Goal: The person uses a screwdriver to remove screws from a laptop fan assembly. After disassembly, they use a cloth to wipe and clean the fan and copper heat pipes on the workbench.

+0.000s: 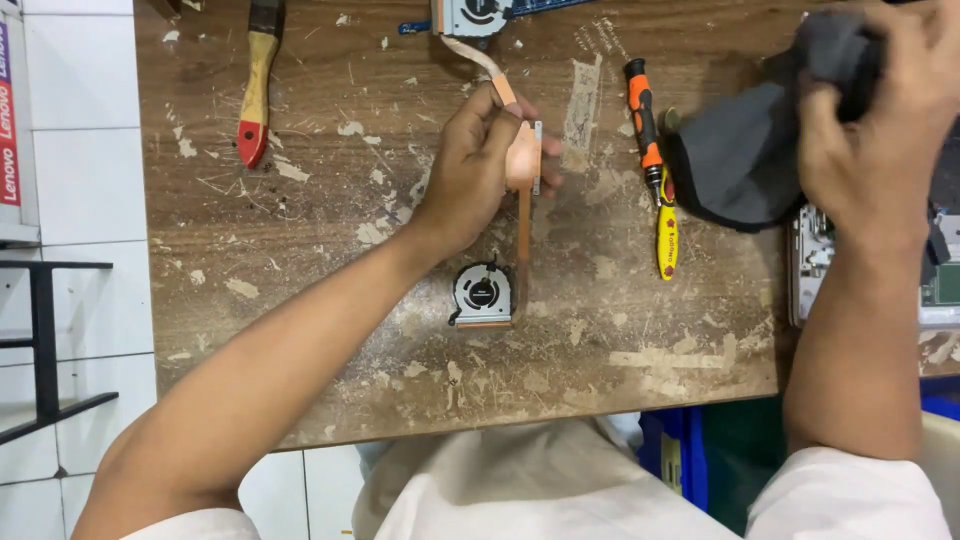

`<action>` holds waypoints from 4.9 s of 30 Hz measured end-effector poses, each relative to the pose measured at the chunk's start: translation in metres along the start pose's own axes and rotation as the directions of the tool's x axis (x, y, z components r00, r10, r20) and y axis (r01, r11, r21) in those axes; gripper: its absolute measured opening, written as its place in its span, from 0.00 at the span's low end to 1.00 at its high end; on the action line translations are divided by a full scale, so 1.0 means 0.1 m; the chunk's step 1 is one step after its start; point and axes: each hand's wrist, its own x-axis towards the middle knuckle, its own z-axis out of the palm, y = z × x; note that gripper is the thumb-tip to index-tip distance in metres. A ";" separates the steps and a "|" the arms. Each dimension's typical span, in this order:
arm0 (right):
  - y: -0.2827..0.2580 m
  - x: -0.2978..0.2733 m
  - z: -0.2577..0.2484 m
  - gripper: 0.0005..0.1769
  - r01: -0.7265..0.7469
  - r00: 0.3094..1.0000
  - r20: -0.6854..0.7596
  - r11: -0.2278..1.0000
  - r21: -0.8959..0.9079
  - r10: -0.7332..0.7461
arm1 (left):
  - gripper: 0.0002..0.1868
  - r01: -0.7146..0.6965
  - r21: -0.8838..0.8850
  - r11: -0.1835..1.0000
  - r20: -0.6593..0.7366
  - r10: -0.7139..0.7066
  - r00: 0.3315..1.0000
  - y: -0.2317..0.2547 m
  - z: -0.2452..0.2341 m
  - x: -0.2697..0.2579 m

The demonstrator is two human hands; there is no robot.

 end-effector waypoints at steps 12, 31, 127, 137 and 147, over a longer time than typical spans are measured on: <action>-1.33 0.11 0.28 0.26 0.093 0.912 0.249 0.758 0.646 -0.325 | 0.05 0.033 -0.013 0.999 -0.071 -0.033 0.997 0.03 0.01 0.02; -1.59 0.14 0.67 0.16 0.173 0.873 0.291 0.807 0.565 -0.391 | 0.37 0.078 -0.157 0.985 -0.112 -0.096 0.989 0.04 0.05 0.06; -0.65 -0.03 0.57 0.24 0.211 0.954 -0.002 0.665 0.716 -0.301 | 0.23 0.108 0.772 0.627 0.064 -0.245 0.967 0.46 0.07 -0.18; -0.82 0.09 0.60 0.14 0.160 0.987 -0.123 0.596 0.787 -0.103 | 0.26 0.180 0.983 -0.032 -0.182 -0.246 0.952 0.36 0.06 -0.32; -0.92 -0.02 0.55 0.16 -0.102 0.994 0.113 0.345 0.933 -0.011 | 0.10 -0.494 0.782 0.380 0.385 0.328 0.863 0.33 0.24 -0.37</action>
